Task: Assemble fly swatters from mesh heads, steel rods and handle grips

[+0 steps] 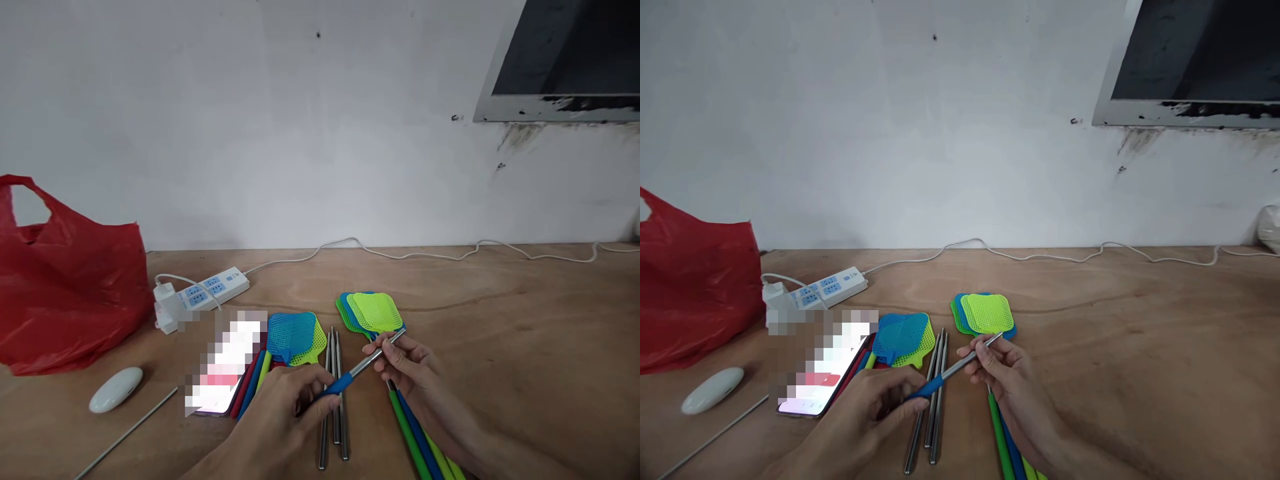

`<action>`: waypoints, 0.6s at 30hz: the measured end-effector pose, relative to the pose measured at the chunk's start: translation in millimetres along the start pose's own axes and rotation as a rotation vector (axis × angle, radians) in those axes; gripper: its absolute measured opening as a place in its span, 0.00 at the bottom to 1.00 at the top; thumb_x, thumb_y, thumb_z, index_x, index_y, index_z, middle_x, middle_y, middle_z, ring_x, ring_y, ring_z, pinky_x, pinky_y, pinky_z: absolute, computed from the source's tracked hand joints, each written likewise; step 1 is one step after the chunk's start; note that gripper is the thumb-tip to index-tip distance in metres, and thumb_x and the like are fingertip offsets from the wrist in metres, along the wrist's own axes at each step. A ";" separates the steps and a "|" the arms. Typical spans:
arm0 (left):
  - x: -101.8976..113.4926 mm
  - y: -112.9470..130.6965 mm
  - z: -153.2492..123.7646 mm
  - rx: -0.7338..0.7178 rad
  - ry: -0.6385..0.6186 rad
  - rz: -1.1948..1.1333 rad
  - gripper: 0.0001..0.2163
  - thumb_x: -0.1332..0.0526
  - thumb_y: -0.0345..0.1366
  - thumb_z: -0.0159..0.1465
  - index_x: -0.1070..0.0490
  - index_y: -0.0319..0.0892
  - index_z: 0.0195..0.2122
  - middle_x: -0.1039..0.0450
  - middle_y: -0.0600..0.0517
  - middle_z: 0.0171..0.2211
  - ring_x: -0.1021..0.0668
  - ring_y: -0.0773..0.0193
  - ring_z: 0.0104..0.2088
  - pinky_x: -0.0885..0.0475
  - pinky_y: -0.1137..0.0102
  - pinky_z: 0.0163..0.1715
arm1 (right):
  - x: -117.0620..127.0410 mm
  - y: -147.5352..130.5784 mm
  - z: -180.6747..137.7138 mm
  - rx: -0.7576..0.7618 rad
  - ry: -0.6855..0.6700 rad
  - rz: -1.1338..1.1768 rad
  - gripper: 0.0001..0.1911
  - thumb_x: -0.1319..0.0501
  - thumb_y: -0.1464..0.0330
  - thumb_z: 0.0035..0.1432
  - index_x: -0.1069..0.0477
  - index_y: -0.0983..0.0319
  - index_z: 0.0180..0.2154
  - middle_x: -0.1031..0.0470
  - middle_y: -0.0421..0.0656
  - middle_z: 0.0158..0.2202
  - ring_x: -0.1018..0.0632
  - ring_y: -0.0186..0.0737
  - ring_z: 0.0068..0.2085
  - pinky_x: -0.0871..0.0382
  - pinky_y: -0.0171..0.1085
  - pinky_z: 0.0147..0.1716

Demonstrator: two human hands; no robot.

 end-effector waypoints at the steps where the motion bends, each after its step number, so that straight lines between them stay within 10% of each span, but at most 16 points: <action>1: 0.2 -3.2 -0.2 0.029 -0.022 -0.056 0.14 0.41 0.48 0.64 0.25 0.42 0.32 0.34 0.56 0.21 0.32 0.66 0.23 0.41 0.73 0.22 | 4.6 -1.5 2.0 0.003 0.016 0.006 0.15 0.23 0.58 0.43 0.20 0.61 0.30 0.20 0.44 0.33 0.26 0.33 0.30 0.29 0.30 0.29; 7: 9.1 -42.8 -11.6 0.245 -0.161 -0.264 0.22 0.43 0.60 0.61 0.30 0.43 0.33 0.28 0.55 0.21 0.31 0.68 0.17 0.37 0.73 0.18 | 71.3 -60.2 30.7 0.259 0.267 0.114 0.15 0.20 0.62 0.36 0.22 0.59 0.25 0.25 0.38 0.29 0.33 0.29 0.27 0.30 0.24 0.24; 12: 54.4 -37.4 -8.8 0.101 0.189 0.441 0.13 0.43 0.47 0.64 0.32 0.45 0.28 0.33 0.57 0.16 0.30 0.65 0.18 0.41 0.71 0.21 | 62.2 -51.1 36.0 0.173 0.173 0.087 0.13 0.21 0.63 0.40 0.21 0.61 0.26 0.24 0.40 0.28 0.33 0.28 0.26 0.35 0.23 0.21; 18: 46.8 -47.8 -0.8 0.198 0.103 0.961 0.15 0.46 0.40 0.64 0.35 0.44 0.21 0.29 0.50 0.20 0.23 0.54 0.24 0.45 0.68 0.22 | 43.2 -28.4 32.6 0.132 0.096 0.048 0.12 0.24 0.62 0.46 0.20 0.63 0.28 0.24 0.41 0.28 0.33 0.28 0.25 0.36 0.27 0.22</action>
Point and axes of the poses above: each hand's wrist, its own z-axis towards the middle knuckle, its own x-axis out of the back of the hand, y = z × x, the point moved 10 cm from there along z, towards the middle knuckle
